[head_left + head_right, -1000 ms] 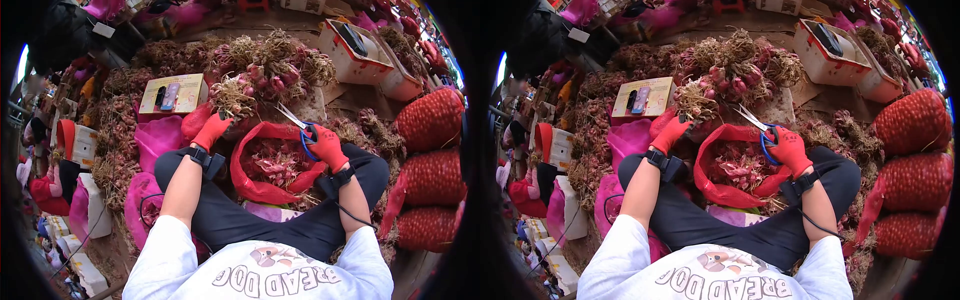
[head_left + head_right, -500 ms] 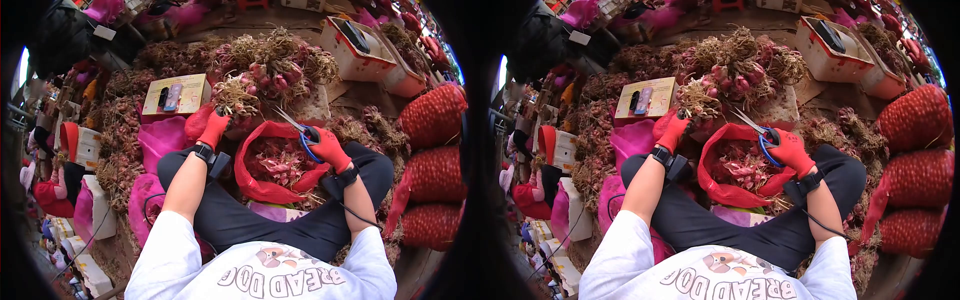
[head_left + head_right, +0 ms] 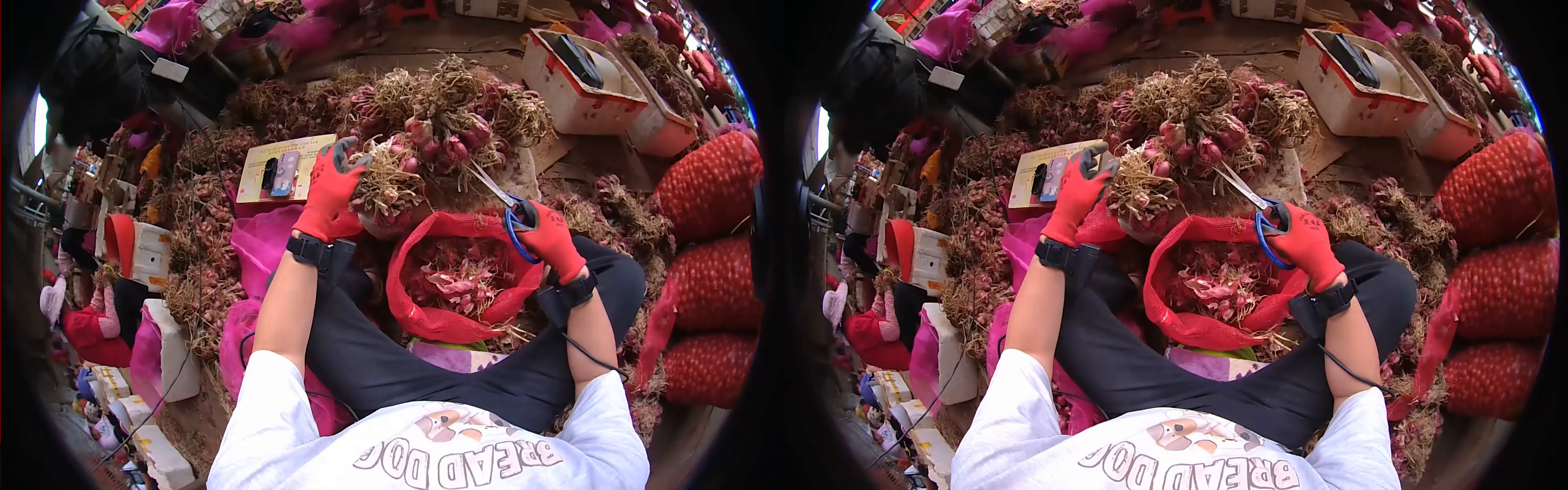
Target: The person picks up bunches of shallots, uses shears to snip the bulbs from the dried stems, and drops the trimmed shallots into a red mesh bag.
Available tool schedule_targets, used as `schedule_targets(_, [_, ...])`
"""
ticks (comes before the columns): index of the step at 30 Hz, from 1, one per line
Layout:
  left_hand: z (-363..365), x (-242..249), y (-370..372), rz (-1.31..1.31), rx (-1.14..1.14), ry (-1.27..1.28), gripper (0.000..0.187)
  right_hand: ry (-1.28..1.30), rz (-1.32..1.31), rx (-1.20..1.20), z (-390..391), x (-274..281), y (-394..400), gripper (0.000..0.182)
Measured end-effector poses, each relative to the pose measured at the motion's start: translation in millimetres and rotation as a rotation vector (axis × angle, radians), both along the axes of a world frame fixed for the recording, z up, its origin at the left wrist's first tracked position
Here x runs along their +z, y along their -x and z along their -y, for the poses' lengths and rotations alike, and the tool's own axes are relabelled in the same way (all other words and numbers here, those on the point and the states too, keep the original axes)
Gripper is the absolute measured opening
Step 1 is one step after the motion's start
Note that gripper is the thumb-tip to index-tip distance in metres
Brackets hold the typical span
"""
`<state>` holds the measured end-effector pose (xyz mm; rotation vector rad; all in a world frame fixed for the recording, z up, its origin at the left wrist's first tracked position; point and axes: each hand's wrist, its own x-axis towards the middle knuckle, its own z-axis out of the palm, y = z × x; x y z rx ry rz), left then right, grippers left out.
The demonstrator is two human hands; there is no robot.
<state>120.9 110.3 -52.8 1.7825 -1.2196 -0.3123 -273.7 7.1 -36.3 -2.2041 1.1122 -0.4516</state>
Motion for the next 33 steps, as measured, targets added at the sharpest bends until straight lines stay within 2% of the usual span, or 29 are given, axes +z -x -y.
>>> schedule_targets(3, [33, 34, 50, -0.227, -0.181, 0.095, 0.039, 0.043, 0.017, -0.01, 2, 3, 2, 0.034])
schedule_targets(6, [76, 56, 76, 0.219, -0.055, -0.314, 0.05, 0.071, -0.004, -0.02, 3, 12, 1, 0.034])
schedule_targets(9, [116, 11, 90, 0.483, 0.182, -0.371, 0.061, 0.128, -0.041, -0.025, 4, 11, 4, 0.037])
schedule_targets(12, [133, -5, 93, 0.506, 0.18, -0.537, 0.07, 0.17, -0.137, -0.028, 9, 0, 12, 0.041])
schedule_targets(13, [135, -7, 88, 0.491, 0.143, -0.504, 0.07, 0.177, -0.171, -0.03, 11, 0, 14, 0.044])
schedule_targets(14, [136, -9, 78, 0.411, 0.088, -0.438, 0.059, 0.17, -0.183, -0.03, 12, 0, 15, 0.044])
schedule_targets(15, [151, -43, 41, 0.107, 0.028, -0.352, 0.049, 0.163, -0.191, -0.028, 13, 2, 16, 0.044])
schedule_targets(17, [152, -33, 21, -0.468, -0.068, -0.364, 0.023, 0.142, -0.197, -0.028, 14, 5, 16, 0.045])
schedule_targets(19, [118, 31, 44, -0.27, -0.273, -0.436, 0.02, 0.114, -0.2, -0.032, 13, 12, 15, 0.044])
schedule_targets(21, [107, 44, 50, -0.054, -0.428, -0.483, 0.015, 0.043, -0.095, 0.007, 14, 15, 14, 0.041])
schedule_targets(22, [103, 36, 46, -0.22, -0.389, -0.459, 0.015, 0.007, -0.045, 0.026, 14, 16, 14, 0.04])
schedule_targets(24, [90, 22, 41, -0.556, -0.303, -0.406, 0.014, -0.234, 0.143, 0.079, 9, 24, 7, 0.036])
schedule_targets(28, [61, 40, 57, -0.399, -0.318, -0.308, 0.015, -0.737, 0.426, 0.243, 8, 17, -12, 0.031])
schedule_targets(29, [63, 26, 53, -0.476, -0.324, -0.154, 0.013, -0.891, 0.468, 0.318, 8, 17, -17, 0.031])
schedule_targets(32, [55, 25, 45, -0.673, -0.311, -0.203, 0.019, -1.243, 0.512, 0.195, 8, -4, -26, 0.028])
schedule_targets(33, [54, 17, 47, -0.69, -0.299, -0.164, 0.019, -1.205, 0.521, 0.132, 6, -9, -31, 0.028])
